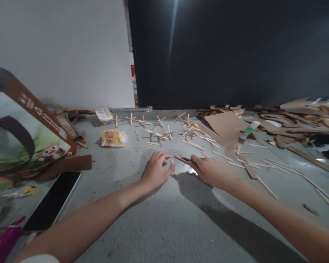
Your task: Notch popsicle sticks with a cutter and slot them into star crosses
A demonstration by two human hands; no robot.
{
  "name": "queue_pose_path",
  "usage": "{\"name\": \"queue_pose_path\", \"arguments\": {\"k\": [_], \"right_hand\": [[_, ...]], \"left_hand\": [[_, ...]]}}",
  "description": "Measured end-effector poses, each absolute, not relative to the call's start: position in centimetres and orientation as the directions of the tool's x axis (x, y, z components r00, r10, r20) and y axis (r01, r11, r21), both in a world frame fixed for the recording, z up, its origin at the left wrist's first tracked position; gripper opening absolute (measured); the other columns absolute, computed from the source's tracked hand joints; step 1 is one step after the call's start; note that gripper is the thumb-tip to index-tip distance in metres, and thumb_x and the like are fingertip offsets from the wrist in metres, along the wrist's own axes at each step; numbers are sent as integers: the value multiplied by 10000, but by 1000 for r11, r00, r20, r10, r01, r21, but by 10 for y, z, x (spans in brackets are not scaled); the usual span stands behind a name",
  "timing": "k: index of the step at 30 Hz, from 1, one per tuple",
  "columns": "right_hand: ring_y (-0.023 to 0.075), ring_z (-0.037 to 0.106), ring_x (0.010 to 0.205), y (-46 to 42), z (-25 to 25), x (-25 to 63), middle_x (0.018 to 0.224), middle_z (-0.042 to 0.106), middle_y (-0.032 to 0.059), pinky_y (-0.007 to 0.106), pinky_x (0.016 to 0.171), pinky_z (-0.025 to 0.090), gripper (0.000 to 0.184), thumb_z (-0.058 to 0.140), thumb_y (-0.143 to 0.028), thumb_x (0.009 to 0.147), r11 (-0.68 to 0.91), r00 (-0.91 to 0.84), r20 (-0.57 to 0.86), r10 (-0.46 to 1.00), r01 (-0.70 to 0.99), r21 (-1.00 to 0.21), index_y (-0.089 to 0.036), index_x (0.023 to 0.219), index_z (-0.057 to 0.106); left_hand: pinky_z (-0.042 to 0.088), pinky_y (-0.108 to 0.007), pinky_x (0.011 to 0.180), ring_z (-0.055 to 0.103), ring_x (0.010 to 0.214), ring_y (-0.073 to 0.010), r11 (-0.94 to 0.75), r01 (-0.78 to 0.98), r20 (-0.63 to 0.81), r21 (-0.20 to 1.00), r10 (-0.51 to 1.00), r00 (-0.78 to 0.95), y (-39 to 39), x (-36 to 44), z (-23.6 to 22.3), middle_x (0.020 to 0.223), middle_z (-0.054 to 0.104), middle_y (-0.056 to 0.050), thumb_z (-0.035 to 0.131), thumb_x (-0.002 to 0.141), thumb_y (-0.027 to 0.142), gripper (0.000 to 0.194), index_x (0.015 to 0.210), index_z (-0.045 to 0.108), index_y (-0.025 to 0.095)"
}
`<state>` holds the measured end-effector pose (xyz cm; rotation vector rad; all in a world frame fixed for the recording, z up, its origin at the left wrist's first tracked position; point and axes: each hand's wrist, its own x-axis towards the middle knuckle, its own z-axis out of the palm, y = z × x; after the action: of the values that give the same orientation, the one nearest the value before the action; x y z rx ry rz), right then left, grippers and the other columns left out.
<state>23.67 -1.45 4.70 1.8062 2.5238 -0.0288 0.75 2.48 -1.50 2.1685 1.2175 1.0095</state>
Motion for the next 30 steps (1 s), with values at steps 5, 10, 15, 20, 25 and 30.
{"name": "queue_pose_path", "arguments": {"k": [5, 10, 15, 20, 25, 30], "right_hand": [[230, 698, 657, -17, 24, 243, 792, 754, 87, 295, 567, 226, 287, 311, -351, 1120, 313, -312, 28, 950, 946, -87, -210, 1002, 532], [241, 696, 618, -20, 13, 254, 773, 749, 93, 315, 572, 169, 311, 299, -377, 1124, 344, -342, 85, 936, 939, -19, -203, 1007, 528], [226, 671, 581, -29, 12, 260, 776, 747, 94, 306, 554, 207, 312, 300, -385, 1127, 364, -350, 129, 928, 924, -113, -189, 1057, 533], [203, 656, 600, -41, 20, 252, 840, 736, 88, 294, 553, 286, 297, 303, -357, 1124, 396, -365, 166, 916, 888, -234, -180, 1108, 541], [213, 694, 730, -46, 21, 244, 947, 710, 98, 307, 623, 398, 333, 286, -301, 1132, 463, -426, 190, 885, 851, -249, -177, 1092, 593], [208, 704, 749, -46, 16, 243, 1004, 694, 95, 312, 629, 436, 348, 288, -308, 1140, 429, -382, 207, 901, 858, -282, -171, 1223, 598]], "left_hand": [[493, -542, 999, 575, 1147, -347, -560, 665, 321, 495, 829, 458, 16, 10, -14, 1130, 668, -100, 888, 749, 562, 449, 1032, 768, 235], [529, -474, 920, 620, 988, -286, -590, 638, 272, 496, 803, 531, 12, 9, -9, 910, 674, -71, 727, 930, 246, 101, 845, 773, 216], [544, -442, 849, 619, 973, -288, -639, 674, 214, 370, 765, 608, 7, 9, -4, 934, 641, -101, 524, 1002, 96, 253, 843, 707, 170], [532, -431, 877, 605, 994, -282, -632, 727, 184, 268, 774, 606, 7, 12, -7, 985, 616, -96, 465, 1001, 37, 233, 927, 640, 173], [518, -394, 872, 588, 992, -251, -592, 747, 142, 302, 803, 579, 12, 16, -5, 1011, 618, -79, 501, 1067, 188, 134, 996, 614, 171], [502, -428, 888, 567, 987, -275, -561, 792, 113, 241, 827, 551, 13, 15, -3, 969, 629, -103, 497, 1047, 148, 176, 933, 630, 154]]}}
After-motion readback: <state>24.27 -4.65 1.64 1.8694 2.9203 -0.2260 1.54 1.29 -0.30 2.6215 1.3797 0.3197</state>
